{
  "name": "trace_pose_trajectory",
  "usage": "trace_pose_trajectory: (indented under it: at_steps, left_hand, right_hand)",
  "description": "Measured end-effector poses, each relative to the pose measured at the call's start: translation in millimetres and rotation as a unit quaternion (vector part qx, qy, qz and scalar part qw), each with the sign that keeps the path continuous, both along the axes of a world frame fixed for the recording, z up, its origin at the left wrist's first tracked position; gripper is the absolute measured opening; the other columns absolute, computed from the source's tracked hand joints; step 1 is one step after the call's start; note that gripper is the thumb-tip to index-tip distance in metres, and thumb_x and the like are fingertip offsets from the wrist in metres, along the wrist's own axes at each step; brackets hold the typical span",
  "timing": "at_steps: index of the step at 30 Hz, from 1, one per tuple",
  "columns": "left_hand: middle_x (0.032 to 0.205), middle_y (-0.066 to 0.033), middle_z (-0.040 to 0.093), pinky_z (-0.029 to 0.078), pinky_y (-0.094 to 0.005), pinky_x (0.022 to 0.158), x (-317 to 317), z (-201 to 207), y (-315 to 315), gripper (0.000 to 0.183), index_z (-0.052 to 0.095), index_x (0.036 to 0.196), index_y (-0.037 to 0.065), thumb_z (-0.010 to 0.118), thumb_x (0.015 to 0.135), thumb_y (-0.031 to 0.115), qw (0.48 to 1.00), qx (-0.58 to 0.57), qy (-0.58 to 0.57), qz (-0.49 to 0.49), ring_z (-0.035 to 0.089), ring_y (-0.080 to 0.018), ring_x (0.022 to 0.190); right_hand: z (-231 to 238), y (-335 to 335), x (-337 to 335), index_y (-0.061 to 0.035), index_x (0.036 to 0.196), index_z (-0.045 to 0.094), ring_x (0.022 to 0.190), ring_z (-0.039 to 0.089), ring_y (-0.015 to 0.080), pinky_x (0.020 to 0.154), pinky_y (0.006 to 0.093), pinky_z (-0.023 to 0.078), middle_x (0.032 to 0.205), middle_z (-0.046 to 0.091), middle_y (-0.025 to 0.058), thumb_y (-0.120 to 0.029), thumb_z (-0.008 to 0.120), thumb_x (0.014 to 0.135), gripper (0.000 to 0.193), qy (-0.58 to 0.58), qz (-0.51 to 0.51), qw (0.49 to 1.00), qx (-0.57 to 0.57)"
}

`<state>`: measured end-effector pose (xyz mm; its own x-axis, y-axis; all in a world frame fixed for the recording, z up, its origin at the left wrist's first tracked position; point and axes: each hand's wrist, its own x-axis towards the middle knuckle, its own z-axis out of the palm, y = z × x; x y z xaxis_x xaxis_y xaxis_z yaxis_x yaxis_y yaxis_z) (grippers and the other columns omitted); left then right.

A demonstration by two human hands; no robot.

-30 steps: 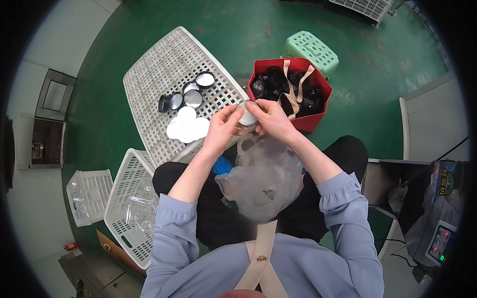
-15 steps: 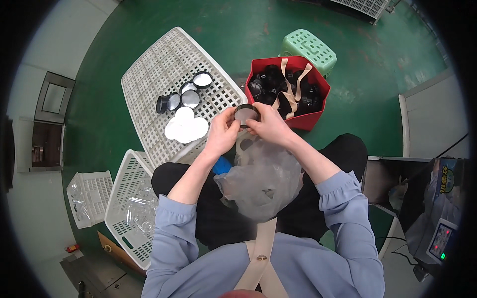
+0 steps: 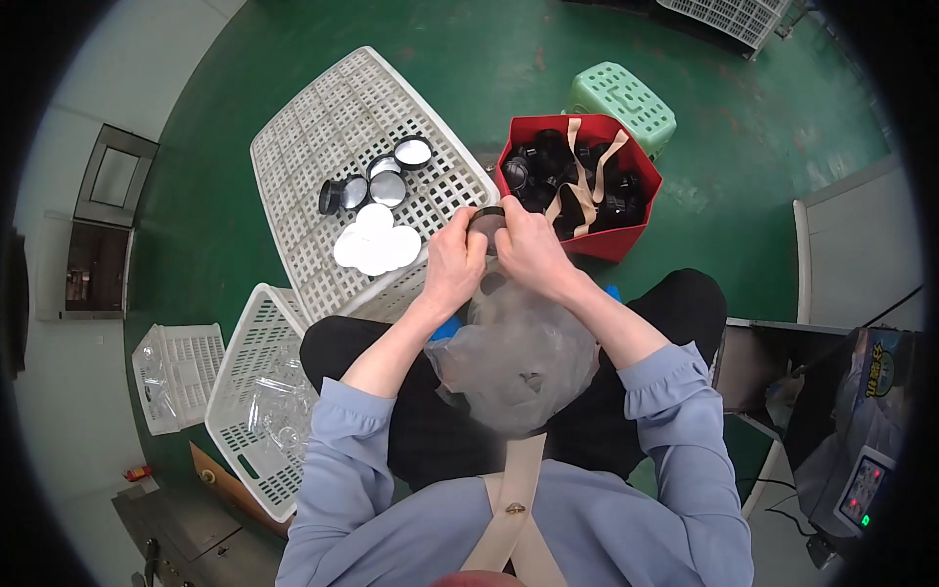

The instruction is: Insert white liners into black plastic bottle caps in a factory setting.

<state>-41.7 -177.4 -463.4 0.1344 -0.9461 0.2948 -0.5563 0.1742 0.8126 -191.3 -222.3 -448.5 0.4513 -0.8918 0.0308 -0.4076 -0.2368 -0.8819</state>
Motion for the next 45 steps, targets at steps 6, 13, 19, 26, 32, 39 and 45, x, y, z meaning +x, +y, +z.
trace_pose_trajectory:
  at_steps: [6, 13, 19, 26, 32, 39, 45]
  left_hand:
    - [0.071, -0.0049, 0.062, 0.045, -0.0294, 0.061, 45.1, 5.0, -14.6, 0.02, 0.066, 0.101, -0.002, 0.058, 0.101, 0.017, 0.992, 0.002, 0.062, 0.109, 0.054, -0.0095, 0.067]
    - [0.073, -0.0004, 0.065, 0.041, -0.0265, 0.05, 100.1, 4.0, -37.8, 0.024, 0.075, 0.109, 0.002, 0.06, 0.098, 0.018, 0.938, 0.154, 0.257, 0.173, 0.052, -0.0082, 0.055]
    - [0.088, -0.013, 0.076, 0.055, -0.0346, 0.074, 110.7, -4.7, -43.3, 0.025, 0.077, 0.109, 0.006, 0.061, 0.092, 0.017, 0.969, 0.125, 0.096, 0.189, 0.071, -0.0227, 0.076]
    - [0.1, -0.0186, 0.075, 0.054, -0.0421, 0.092, 111.1, -8.5, -47.5, 0.03, 0.079, 0.103, 0.011, 0.053, 0.087, 0.012, 0.976, 0.078, 0.0, 0.204, 0.071, -0.0369, 0.096]
    - [0.105, -0.0184, 0.074, 0.054, -0.0439, 0.09, 103.4, -11.5, -50.2, 0.03, 0.078, 0.102, 0.009, 0.053, 0.087, 0.013, 0.978, 0.075, -0.027, 0.192, 0.07, -0.0387, 0.095]
    - [0.105, -0.015, 0.071, 0.054, -0.0424, 0.091, 104.3, 20.4, -41.5, 0.034, 0.074, 0.11, 0.003, 0.068, 0.085, 0.025, 0.983, 0.04, -0.05, 0.173, 0.069, -0.0334, 0.097]
    - [0.111, -0.0148, 0.069, 0.052, -0.0453, 0.093, 149.8, 18.2, -18.5, 0.033, 0.074, 0.107, 0.005, 0.074, 0.079, 0.024, 0.931, 0.103, -0.23, 0.266, 0.065, -0.0326, 0.108]
  right_hand:
    - [-5.8, -27.5, -12.9, 0.006, 0.134, 0.051, 0.101, 0.067, 0.0176, 0.089, 0.0344, 0.053, 0.116, 0.068, 0.015, -0.035, 0.064, 0.1, 0.056, -0.125, 0.126, 0.962, 0.205]
    - [-98.6, -99.8, -55.1, 0.0006, 0.113, 0.07, 0.108, 0.069, 0.0335, 0.095, 0.0411, 0.053, 0.111, 0.072, 0.0219, -0.025, 0.065, 0.089, 0.035, 0.124, -0.12, 0.984, 0.053]
    - [-138.3, -96.8, -56.4, -0.0028, 0.114, 0.07, 0.114, 0.066, 0.0359, 0.099, 0.0444, 0.052, 0.115, 0.071, 0.0216, -0.025, 0.064, 0.088, 0.035, 0.299, -0.088, 0.948, 0.063]
    - [-146.7, -93.0, -21.6, -0.0118, 0.131, 0.065, 0.123, 0.06, 0.0362, 0.106, 0.0424, 0.048, 0.126, 0.065, 0.0231, -0.033, 0.068, 0.087, 0.049, 0.297, 0.007, 0.955, -0.004]
    - [-169.6, -94.7, -26.8, -0.0123, 0.125, 0.07, 0.122, 0.062, 0.0342, 0.104, 0.0443, 0.05, 0.128, 0.064, 0.0198, -0.034, 0.072, 0.086, 0.045, 0.344, -0.055, 0.937, 0.036]
    - [-138.2, -81.7, -32.4, -0.0082, 0.091, 0.073, 0.097, 0.07, 0.0345, 0.09, 0.0456, 0.055, 0.093, 0.073, 0.0147, -0.024, 0.072, 0.085, 0.017, 0.297, -0.206, 0.932, -0.024]
    - [-105.1, -86.4, -44.9, -0.0061, 0.116, 0.061, 0.094, 0.07, 0.0324, 0.085, 0.0448, 0.054, 0.092, 0.07, 0.0131, -0.018, 0.069, 0.087, 0.033, 0.184, -0.242, 0.952, -0.022]
